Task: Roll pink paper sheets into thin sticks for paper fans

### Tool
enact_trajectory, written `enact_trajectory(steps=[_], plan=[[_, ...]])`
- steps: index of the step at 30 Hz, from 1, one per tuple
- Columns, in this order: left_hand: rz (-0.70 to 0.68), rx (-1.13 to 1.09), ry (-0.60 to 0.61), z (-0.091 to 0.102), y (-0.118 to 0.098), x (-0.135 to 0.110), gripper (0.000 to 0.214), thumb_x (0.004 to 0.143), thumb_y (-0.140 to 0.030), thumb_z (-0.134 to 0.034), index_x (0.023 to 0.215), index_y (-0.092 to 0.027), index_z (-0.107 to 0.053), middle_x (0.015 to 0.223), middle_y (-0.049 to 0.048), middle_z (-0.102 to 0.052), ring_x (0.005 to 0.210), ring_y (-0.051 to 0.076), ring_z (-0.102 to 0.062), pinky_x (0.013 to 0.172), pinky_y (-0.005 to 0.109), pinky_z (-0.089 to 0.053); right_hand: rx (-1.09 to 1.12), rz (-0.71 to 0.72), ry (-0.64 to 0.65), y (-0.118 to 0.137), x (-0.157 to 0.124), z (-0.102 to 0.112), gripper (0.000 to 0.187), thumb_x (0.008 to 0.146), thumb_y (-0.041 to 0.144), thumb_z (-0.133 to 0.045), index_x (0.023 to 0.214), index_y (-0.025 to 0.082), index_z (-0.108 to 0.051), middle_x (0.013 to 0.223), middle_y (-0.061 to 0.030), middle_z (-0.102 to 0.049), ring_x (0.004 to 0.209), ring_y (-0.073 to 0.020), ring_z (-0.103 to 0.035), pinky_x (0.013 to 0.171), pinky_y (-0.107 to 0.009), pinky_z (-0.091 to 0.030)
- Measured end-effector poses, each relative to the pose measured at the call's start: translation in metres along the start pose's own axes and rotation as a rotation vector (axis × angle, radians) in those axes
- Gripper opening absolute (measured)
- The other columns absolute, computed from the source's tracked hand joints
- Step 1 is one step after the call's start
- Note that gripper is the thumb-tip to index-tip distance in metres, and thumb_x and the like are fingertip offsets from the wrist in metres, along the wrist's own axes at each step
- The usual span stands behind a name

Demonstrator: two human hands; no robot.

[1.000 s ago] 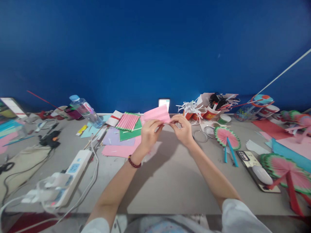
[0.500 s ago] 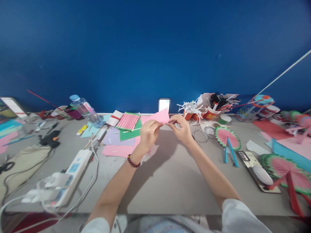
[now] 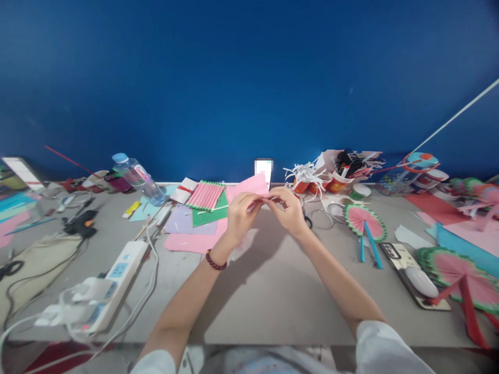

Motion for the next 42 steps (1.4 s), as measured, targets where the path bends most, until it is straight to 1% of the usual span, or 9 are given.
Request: enact_trajectory(steps=[8,13,17,20,24,29,32,38,42], plan=[[-0.081,0.187,-0.066,0.003,0.007,0.001,0.008,0.084,-0.023,-0.061,0.087,-0.017,-0.065,0.083,0.0053,-0.068,0.079,0.017,-0.061,0.072,0.031,-0.046,0.343,-0.241,-0.121,-0.019,0.003,0.007,0.024,0.074,0.039,-0.07,0.084,0.02,-0.059,0.084,-0.0009,-0.06,0.072,-0.0134,-0.064,0.063,-0.03,-0.059],[-0.102,0.19,-0.058,0.004,0.009,0.0,0.007,0.084,-0.023,-0.061,0.086,-0.018,-0.066,0.082,0.0045,-0.068,0.078,0.017,-0.061,0.072,0.031,-0.045,0.382,-0.269,-0.127,-0.017,0.005,0.008,0.025,0.072,0.038,-0.071,0.084,0.02,-0.058,0.08,-0.0006,-0.063,0.069,-0.0144,-0.066,0.062,-0.031,-0.059],[-0.037,0.104,-0.061,0.005,0.01,0.001,0.008,0.085,-0.024,-0.059,0.083,-0.019,-0.066,0.08,0.0034,-0.066,0.078,0.016,-0.06,0.073,0.03,-0.046,0.376,-0.268,-0.127,-0.017,0.003,0.008,0.024,0.074,0.037,-0.07,0.085,0.02,-0.059,0.077,-0.0004,-0.063,0.071,-0.0151,-0.066,0.061,-0.031,-0.059],[0.012,0.045,-0.053,0.007,0.009,0.003,0.01,0.085,-0.025,-0.059,0.08,-0.019,-0.065,0.078,0.0026,-0.064,0.078,0.014,-0.059,0.073,0.028,-0.047,0.355,-0.256,-0.118,-0.02,0.002,0.008,0.021,0.076,0.037,-0.068,0.086,0.02,-0.06,0.083,-0.0015,-0.063,0.074,-0.0154,-0.065,0.062,-0.032,-0.059],[0.037,0.054,-0.037,0.009,0.01,0.005,0.013,0.086,-0.024,-0.058,0.075,-0.018,-0.064,0.076,0.0022,-0.063,0.076,0.014,-0.058,0.071,0.028,-0.046,0.103,-0.104,-0.097,-0.015,0.004,0.014,0.014,0.081,0.036,-0.062,0.086,0.022,-0.062,0.096,-0.0043,-0.06,0.081,-0.0165,-0.061,0.065,-0.032,-0.057],[-0.008,0.199,-0.007,0.009,0.008,0.004,0.015,0.085,-0.019,-0.056,0.072,-0.017,-0.063,0.072,0.0022,-0.062,0.073,0.015,-0.056,0.068,0.029,-0.041,-0.435,0.234,-0.024,0.005,0.007,0.02,0.011,0.086,0.027,-0.056,0.092,0.023,-0.064,0.109,-0.0088,-0.057,0.104,-0.023,-0.054,0.088,-0.041,-0.047],[-0.051,0.27,0.016,0.008,0.004,0.003,0.015,0.085,-0.016,-0.054,0.073,-0.017,-0.062,0.071,0.0021,-0.061,0.072,0.015,-0.055,0.067,0.029,-0.039,-0.639,0.363,0.023,0.01,0.005,0.017,0.013,0.086,0.027,-0.058,0.095,0.025,-0.065,0.114,-0.0084,-0.057,0.105,-0.0238,-0.052,0.09,-0.041,-0.043],[-0.052,0.273,0.052,0.007,0.001,0.002,0.013,0.084,-0.014,-0.055,0.074,-0.018,-0.063,0.071,0.0015,-0.06,0.071,0.015,-0.053,0.067,0.029,-0.038,-0.788,0.475,0.096,0.01,0.0,0.01,0.012,0.087,0.03,-0.057,0.093,0.025,-0.066,0.099,-0.0052,-0.065,0.1,-0.0213,-0.052,0.085,-0.035,-0.038],[-0.048,0.257,0.075,0.006,0.001,0.003,0.013,0.084,-0.014,-0.055,0.074,-0.017,-0.063,0.072,0.0016,-0.06,0.071,0.015,-0.053,0.067,0.029,-0.038,-0.785,0.527,0.094,0.012,0.0,0.009,0.011,0.089,0.021,-0.054,0.089,0.023,-0.065,0.088,-0.0028,-0.068,0.091,-0.0182,-0.054,0.081,-0.033,-0.037]])
Point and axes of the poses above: each hand's wrist, its own x-axis towards the middle knuckle, its own z-axis out of the back of the hand, y = z × x, the point moved 4 cm from there along x, towards the middle knuckle
